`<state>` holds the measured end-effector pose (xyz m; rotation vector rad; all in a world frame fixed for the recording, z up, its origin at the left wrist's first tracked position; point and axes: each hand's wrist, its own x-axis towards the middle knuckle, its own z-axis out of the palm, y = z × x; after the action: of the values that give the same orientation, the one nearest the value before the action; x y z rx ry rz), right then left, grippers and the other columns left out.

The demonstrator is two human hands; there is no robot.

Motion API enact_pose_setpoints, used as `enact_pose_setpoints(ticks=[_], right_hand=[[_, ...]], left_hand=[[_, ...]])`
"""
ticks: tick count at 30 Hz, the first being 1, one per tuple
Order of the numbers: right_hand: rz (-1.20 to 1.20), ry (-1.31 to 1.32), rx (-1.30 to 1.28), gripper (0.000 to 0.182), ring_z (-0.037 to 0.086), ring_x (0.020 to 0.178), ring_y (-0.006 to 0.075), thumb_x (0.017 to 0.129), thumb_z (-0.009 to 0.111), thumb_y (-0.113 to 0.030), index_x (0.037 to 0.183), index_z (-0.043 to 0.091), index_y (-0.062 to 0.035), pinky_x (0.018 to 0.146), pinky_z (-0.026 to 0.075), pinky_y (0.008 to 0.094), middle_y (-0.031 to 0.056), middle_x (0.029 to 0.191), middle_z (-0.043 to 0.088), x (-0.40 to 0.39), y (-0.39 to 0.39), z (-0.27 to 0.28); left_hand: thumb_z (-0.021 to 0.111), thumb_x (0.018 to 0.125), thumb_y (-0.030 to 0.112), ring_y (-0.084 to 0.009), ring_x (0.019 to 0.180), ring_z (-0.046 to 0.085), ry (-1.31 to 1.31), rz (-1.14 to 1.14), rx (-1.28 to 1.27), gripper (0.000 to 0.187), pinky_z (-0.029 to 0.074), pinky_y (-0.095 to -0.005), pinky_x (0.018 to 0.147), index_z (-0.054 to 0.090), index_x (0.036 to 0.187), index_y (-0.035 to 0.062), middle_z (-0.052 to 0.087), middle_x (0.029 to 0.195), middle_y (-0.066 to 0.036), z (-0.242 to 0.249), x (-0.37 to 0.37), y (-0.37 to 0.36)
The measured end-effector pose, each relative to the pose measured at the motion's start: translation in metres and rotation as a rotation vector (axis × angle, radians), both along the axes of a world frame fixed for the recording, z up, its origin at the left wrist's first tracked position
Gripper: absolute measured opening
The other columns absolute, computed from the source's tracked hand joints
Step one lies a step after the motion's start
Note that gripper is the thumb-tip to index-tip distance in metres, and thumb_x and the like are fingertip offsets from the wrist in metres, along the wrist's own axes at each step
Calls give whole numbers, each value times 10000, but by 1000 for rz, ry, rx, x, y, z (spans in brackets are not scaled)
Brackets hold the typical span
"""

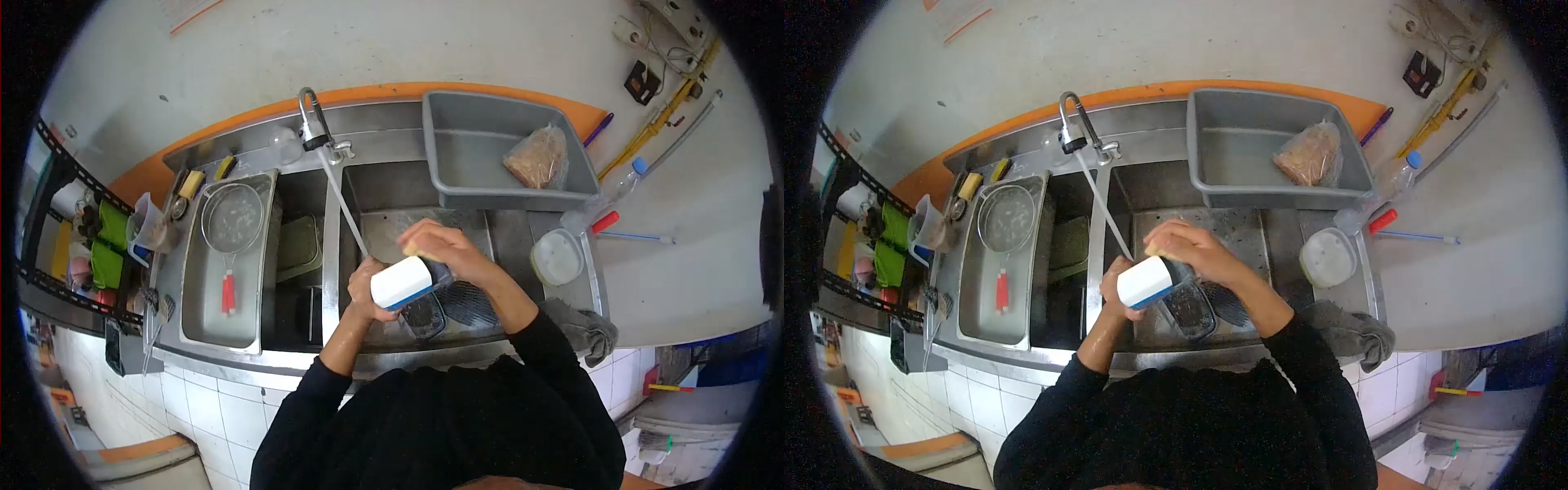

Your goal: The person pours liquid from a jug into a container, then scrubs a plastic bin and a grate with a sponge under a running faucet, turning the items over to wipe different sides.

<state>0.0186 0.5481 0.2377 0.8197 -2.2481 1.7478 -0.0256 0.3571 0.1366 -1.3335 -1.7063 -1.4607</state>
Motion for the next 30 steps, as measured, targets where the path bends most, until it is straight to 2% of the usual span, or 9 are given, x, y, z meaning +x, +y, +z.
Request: enact_pose_setpoints(ticks=[3, 7, 10, 13, 17, 21, 25, 28, 30], right_hand=[[-84, -617, -366, 375, 523, 886, 146, 910, 391, -316, 971, 568, 9, 806, 402, 268, 98, 952, 571, -1, 6, -48], [-392, -456, -197, 421, 503, 978, 162, 922, 353, -331, 1095, 532, 9, 879, 364, 278, 99, 1029, 563, -10, 2, -58], [-276, -419, -254, 447, 470, 1038, 161, 925, 329, -346, 1152, 494, 2, 917, 326, 274, 98, 1099, 531, -41, -1, -30], [-102, -488, -371, 489, 447, 1071, 160, 923, 302, -385, 1200, 454, -13, 929, 311, 267, 89, 1162, 492, -44, -3, -19], [-274, -766, -124, 552, 500, 928, 143, 899, 324, -467, 1170, 482, -12, 807, 393, 264, 83, 1060, 546, -31, 16, -66], [-115, -935, -219, 533, 500, 903, 124, 893, 352, -460, 1159, 494, -20, 789, 396, 243, 77, 1039, 554, 9, 40, -89], [-271, -983, -236, 487, 543, 726, 133, 888, 378, -450, 1032, 577, -30, 631, 434, 282, 38, 876, 602, 28, 54, -91], [-664, -831, 193, 503, 561, 630, 256, 865, 404, -477, 875, 573, -3, 585, 422, 369, 161, 755, 590, 16, 85, -100], [-773, -585, 184, 461, 570, 650, 300, 860, 418, -455, 883, 544, -12, 590, 422, 389, 190, 754, 579, 6, 83, -82]], left_hand=[[588, 636, 572, -256, 713, 568, -197, 151, 300, 693, 454, -344, 635, 544, 873, -78, 560, 802, -160, -5, 15, 4], [484, 767, 537, -190, 934, 502, -901, -27, 364, 682, 375, -319, 826, 484, 1076, -70, 546, 1009, -116, -7, 6, 5], [414, 837, 479, -175, 944, 489, -976, -22, 99, 586, 352, -286, 841, 502, 1071, -51, 548, 1004, -101, 5, -9, 8], [412, 844, 470, -163, 955, 479, -1302, -175, 439, 551, 348, -278, 845, 525, 1035, -34, 549, 984, -93, -11, -31, 19], [392, 807, 564, -250, 1001, 490, -1367, -146, 602, 631, 354, -357, 901, 457, 1161, 45, 506, 1125, -116, -7, -43, 19], [404, 785, 595, -270, 992, 496, -1516, -168, 646, 658, 374, -383, 888, 444, 1174, 65, 512, 1095, -124, 0, -44, 17], [453, 758, 601, -278, 1009, 491, -1644, -262, 601, 687, 380, -376, 887, 459, 1164, 47, 509, 1117, -142, 5, -36, 30], [460, 746, 616, -291, 1062, 460, -1749, -192, 600, 736, 344, -381, 928, 430, 1203, 40, 473, 1181, -155, -2, -33, 37], [460, 736, 630, -292, 1082, 446, -1759, -176, 575, 771, 330, -380, 940, 409, 1222, 34, 455, 1205, -159, -3, -32, 40]])
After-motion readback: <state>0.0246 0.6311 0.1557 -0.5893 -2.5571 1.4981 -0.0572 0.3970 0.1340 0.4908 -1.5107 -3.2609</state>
